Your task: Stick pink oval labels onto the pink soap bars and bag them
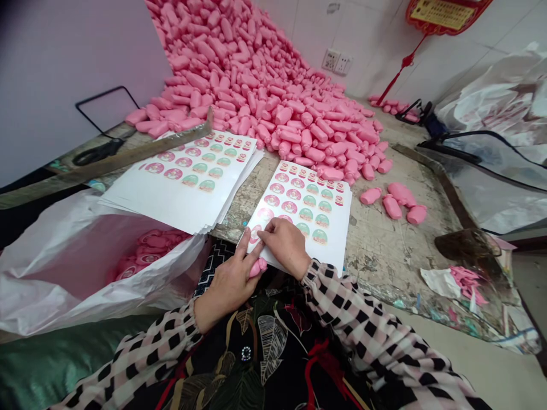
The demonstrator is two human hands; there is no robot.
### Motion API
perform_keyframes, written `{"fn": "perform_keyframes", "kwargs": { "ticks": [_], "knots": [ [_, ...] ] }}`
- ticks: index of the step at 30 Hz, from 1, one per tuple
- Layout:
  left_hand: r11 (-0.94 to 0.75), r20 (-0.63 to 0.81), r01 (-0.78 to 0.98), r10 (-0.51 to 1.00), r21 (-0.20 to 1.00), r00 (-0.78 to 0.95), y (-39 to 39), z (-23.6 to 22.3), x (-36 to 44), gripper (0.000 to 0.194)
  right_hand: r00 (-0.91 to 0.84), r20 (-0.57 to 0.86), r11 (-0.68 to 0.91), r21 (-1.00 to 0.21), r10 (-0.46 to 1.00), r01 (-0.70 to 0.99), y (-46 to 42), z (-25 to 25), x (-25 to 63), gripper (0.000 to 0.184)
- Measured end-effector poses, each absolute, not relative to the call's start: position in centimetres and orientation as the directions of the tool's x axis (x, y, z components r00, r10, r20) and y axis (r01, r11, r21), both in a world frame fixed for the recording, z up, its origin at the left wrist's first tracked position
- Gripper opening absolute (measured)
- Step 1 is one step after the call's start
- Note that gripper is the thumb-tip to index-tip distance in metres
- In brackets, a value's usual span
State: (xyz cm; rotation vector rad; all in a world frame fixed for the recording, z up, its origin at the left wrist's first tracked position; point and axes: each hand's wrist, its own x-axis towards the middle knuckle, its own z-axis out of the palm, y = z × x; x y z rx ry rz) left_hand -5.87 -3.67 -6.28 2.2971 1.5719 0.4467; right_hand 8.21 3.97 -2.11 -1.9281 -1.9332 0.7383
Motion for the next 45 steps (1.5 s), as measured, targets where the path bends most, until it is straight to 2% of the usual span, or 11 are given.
{"fn": "perform_keyframes", "kwargs": {
  "ticks": [5, 13, 20, 26, 29, 32, 34, 36, 38, 41, 45],
  "knots": [
    [-0.337, 0.069, 0.847, 0.938, 0.412, 0.339, -3.8, -6.3, -5.8, 0.056, -0.016, -0.24, -0.15, -0.655, 0.971, 0.74, 5.1, -2.8, 8.6, 0.021],
    [-0.326, 0.066, 0.837, 0.941, 0.439, 0.332, -3.8, -6.4, -5.9, 0.056, -0.096, -0.311, -0.238, -0.862, 0.946, 0.447, 5.9, -3.1, 9.1, 0.024],
    [-0.281, 0.04, 0.852, 0.955, 0.441, 0.295, -3.9, -6.2, -5.7, 0.056, -0.146, -0.416, -0.376, -0.896, 0.898, 0.237, 6.5, -1.9, 9.9, 0.029],
    [-0.302, 0.088, 0.816, 0.95, 0.492, 0.298, -4.0, -6.1, -6.5, 0.055, -0.137, -0.355, -0.331, -0.928, 0.925, 0.173, 6.2, -2.2, 10.1, 0.034],
    [-0.31, 0.161, 0.745, 0.95, 0.591, 0.268, -4.3, -5.6, -7.6, 0.054, -0.105, -0.313, -0.298, -0.945, 0.944, 0.137, 5.9, -2.3, 10.1, 0.035],
    [-0.171, 0.166, 0.522, 0.985, 0.836, 0.056, -4.1, -4.2, -8.3, 0.052, -0.096, -0.273, -0.266, -0.961, 0.957, 0.081, 5.3, -1.6, 10.1, 0.034],
    [0.037, -0.033, 0.144, 0.999, 0.989, -0.033, -3.7, -2.8, -8.4, 0.049, -0.1, -0.214, -0.209, -0.976, 0.972, 0.054, 4.7, -0.6, 9.8, 0.031],
    [0.277, -0.264, -0.287, 0.961, 0.917, 0.086, -3.0, -1.6, -8.2, 0.048, -0.124, -0.125, -0.119, -0.991, 0.984, 0.057, 3.9, 0.4, 9.4, 0.029],
    [0.457, -0.38, -0.525, 0.889, 0.718, 0.254, -2.1, -0.9, -7.8, 0.045, -0.166, -0.05, -0.035, -0.995, 0.985, 0.093, 2.9, 1.3, 8.9, 0.027],
    [0.584, -0.444, -0.585, 0.811, 0.563, 0.382, -1.0, -0.7, -7.2, 0.038, -0.21, 0.003, 0.045, -0.98, 0.978, 0.194, 1.7, 1.6, 8.5, 0.027],
    [0.618, -0.42, -0.567, 0.786, 0.545, 0.454, -0.5, -1.1, -6.3, 0.045, -0.236, 0.044, 0.115, -0.948, 0.971, 0.297, 0.9, 0.8, 8.8, 0.025]
  ]
}}
